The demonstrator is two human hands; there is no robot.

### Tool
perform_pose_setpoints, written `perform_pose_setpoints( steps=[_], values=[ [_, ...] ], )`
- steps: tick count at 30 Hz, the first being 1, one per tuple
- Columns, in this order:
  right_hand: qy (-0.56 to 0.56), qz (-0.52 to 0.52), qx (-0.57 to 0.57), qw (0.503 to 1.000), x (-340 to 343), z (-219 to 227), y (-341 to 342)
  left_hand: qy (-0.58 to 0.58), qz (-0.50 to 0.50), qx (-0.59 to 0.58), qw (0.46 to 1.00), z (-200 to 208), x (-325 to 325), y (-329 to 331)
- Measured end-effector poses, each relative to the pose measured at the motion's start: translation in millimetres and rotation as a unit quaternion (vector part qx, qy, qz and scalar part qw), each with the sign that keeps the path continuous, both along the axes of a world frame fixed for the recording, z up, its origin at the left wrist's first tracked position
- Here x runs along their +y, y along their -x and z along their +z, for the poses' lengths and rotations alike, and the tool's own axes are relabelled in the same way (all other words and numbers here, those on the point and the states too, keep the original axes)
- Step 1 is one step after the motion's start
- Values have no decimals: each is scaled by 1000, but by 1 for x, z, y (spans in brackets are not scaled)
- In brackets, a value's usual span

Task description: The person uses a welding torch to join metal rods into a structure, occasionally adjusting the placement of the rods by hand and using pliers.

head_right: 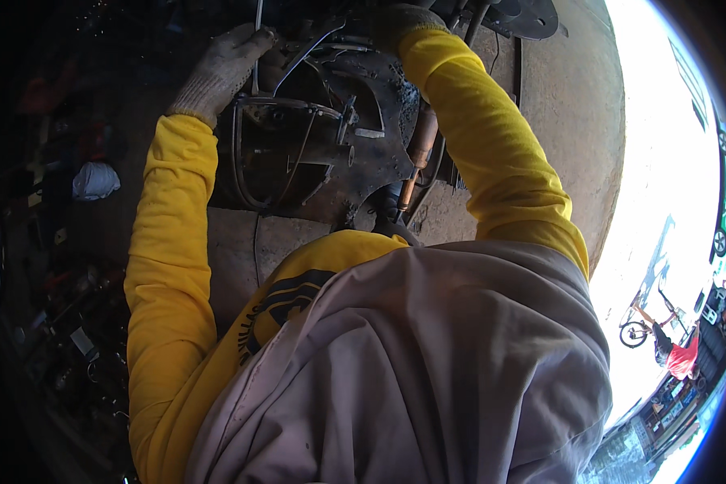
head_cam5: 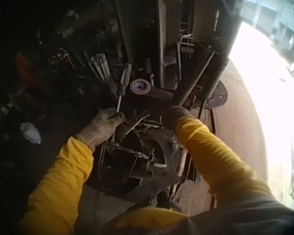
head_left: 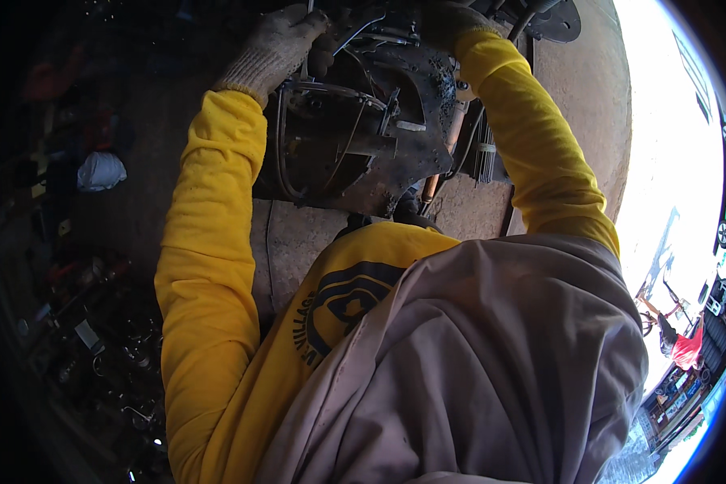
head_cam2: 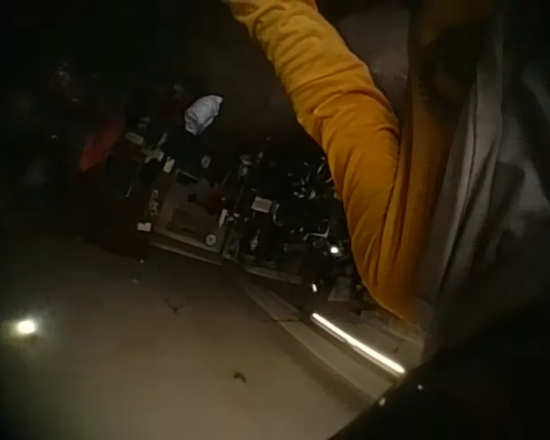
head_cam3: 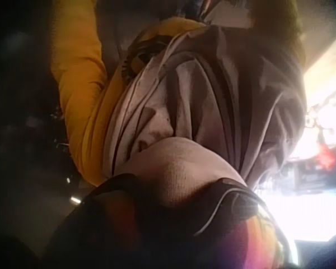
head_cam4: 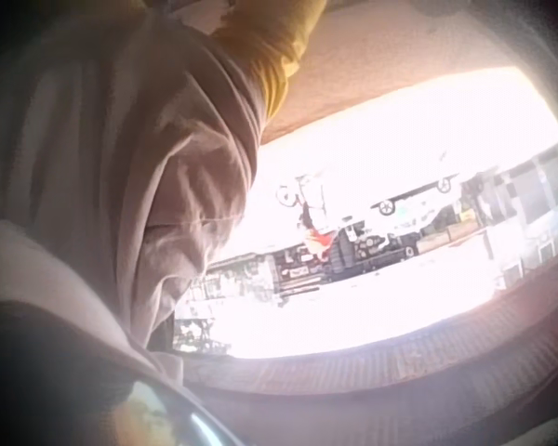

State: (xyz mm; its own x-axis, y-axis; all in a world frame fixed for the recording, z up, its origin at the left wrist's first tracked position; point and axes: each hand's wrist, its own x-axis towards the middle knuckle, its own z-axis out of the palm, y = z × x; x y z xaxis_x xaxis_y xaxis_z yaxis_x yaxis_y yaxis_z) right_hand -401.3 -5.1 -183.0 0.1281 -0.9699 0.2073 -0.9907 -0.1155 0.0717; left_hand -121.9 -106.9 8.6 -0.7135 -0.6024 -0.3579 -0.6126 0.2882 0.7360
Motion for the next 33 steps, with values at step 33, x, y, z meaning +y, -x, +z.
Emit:
perform_pose_setpoints(
  steps=[33],
  values=[
    [19, -198, -1, 980, 68, 159, -96, 133, -7, 32, 991, 4, 8, -7]
  ],
)
